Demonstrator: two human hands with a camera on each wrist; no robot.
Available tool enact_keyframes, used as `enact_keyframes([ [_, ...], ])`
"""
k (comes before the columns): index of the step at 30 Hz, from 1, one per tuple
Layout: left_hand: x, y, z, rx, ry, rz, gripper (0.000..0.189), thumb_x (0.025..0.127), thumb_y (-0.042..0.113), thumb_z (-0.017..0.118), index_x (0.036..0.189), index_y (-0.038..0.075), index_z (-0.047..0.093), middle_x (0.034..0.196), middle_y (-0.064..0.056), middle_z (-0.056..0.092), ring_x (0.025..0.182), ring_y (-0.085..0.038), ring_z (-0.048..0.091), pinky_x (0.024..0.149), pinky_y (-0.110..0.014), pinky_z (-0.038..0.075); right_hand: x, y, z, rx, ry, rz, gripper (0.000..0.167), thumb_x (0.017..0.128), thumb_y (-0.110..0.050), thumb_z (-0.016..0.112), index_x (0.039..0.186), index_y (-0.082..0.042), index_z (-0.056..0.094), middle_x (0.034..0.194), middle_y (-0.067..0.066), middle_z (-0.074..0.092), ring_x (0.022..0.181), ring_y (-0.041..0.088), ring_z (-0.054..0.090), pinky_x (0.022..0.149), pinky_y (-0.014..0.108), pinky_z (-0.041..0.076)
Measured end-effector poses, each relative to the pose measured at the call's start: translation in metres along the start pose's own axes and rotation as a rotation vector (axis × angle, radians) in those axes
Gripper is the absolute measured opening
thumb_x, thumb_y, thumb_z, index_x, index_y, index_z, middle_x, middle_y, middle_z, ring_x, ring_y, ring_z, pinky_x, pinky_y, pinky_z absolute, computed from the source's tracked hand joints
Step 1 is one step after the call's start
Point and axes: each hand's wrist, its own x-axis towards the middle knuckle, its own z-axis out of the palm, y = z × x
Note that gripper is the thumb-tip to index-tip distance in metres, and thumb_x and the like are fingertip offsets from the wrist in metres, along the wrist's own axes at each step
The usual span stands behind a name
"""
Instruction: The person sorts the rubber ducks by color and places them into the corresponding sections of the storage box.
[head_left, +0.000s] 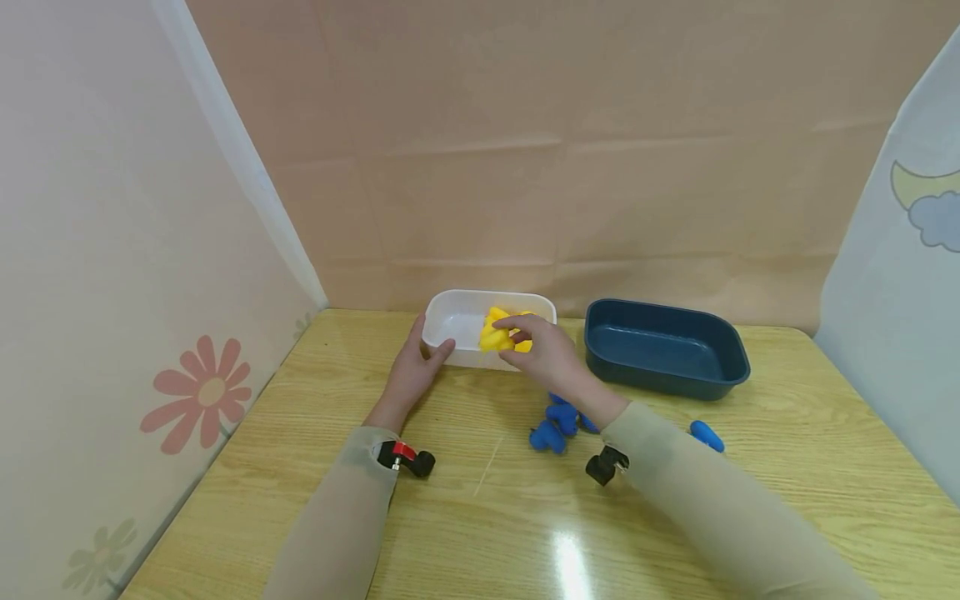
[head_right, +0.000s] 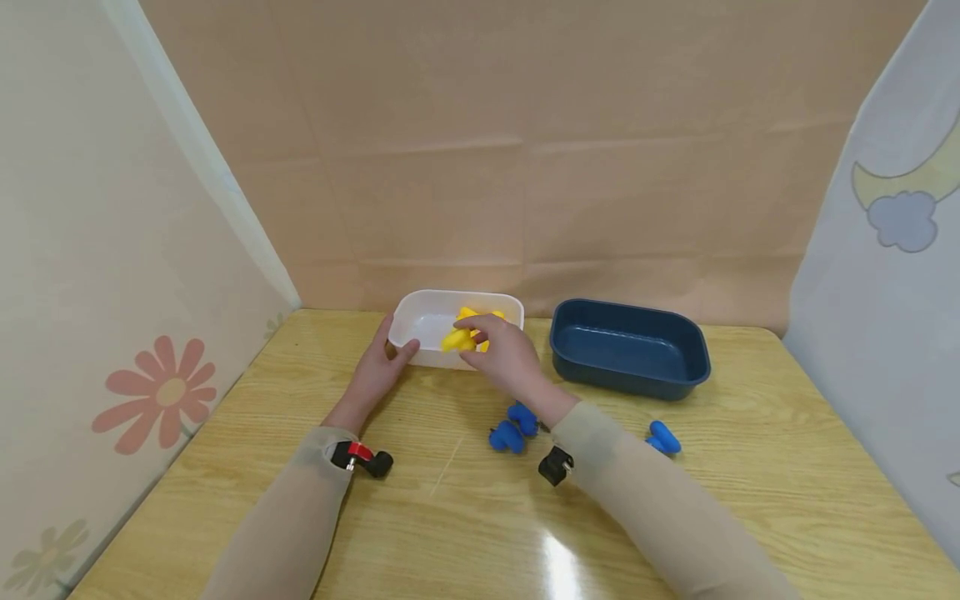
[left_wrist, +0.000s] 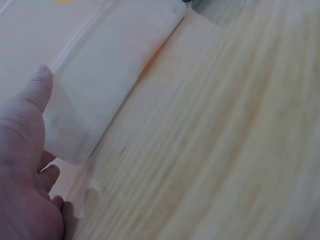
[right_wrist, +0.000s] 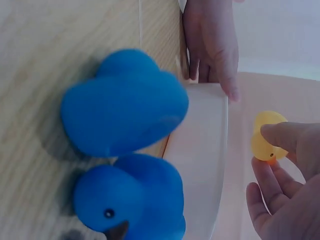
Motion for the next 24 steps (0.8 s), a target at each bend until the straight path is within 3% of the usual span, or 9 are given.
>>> enact_keyframes([
  [7,-0.001,0.001,0.0,-0.001,-0.002,-0.015,0.096,0.109,0.058,0.065,0.179,0.017,0.015,0.18,-0.016,0.027,0.164,-0.039,0.029,0.131,-0.06,0.026,0.014,0.005,-0.002,-0.006,0.031,0.028,0.047,0.101,-0.012,0.084,0.146,-0.013,0.072,0.148,0.011,0.066,0.122,0.033,0.07,0.096,0.046,0.064],
  [14,-0.002,0.002,0.0,0.001,-0.003,-0.031,0.097,0.108,0.06,0.065,0.179,0.019,0.013,0.181,-0.014,0.025,0.165,-0.038,0.027,0.132,-0.059,0.026,0.027,0.01,-0.002,-0.034,0.015,0.033,0.049,0.101,-0.013,0.083,0.148,-0.013,0.07,0.15,0.009,0.066,0.122,0.032,0.071,0.093,0.044,0.064],
  [24,-0.003,0.003,0.001,0.003,-0.004,-0.024,0.097,0.108,0.059,0.065,0.179,0.017,0.014,0.181,-0.016,0.026,0.164,-0.039,0.028,0.131,-0.059,0.026,0.038,0.017,-0.001,-0.065,-0.005,0.066,0.05,0.102,-0.013,0.082,0.15,-0.013,0.069,0.149,0.01,0.068,0.125,0.035,0.07,0.098,0.046,0.063],
])
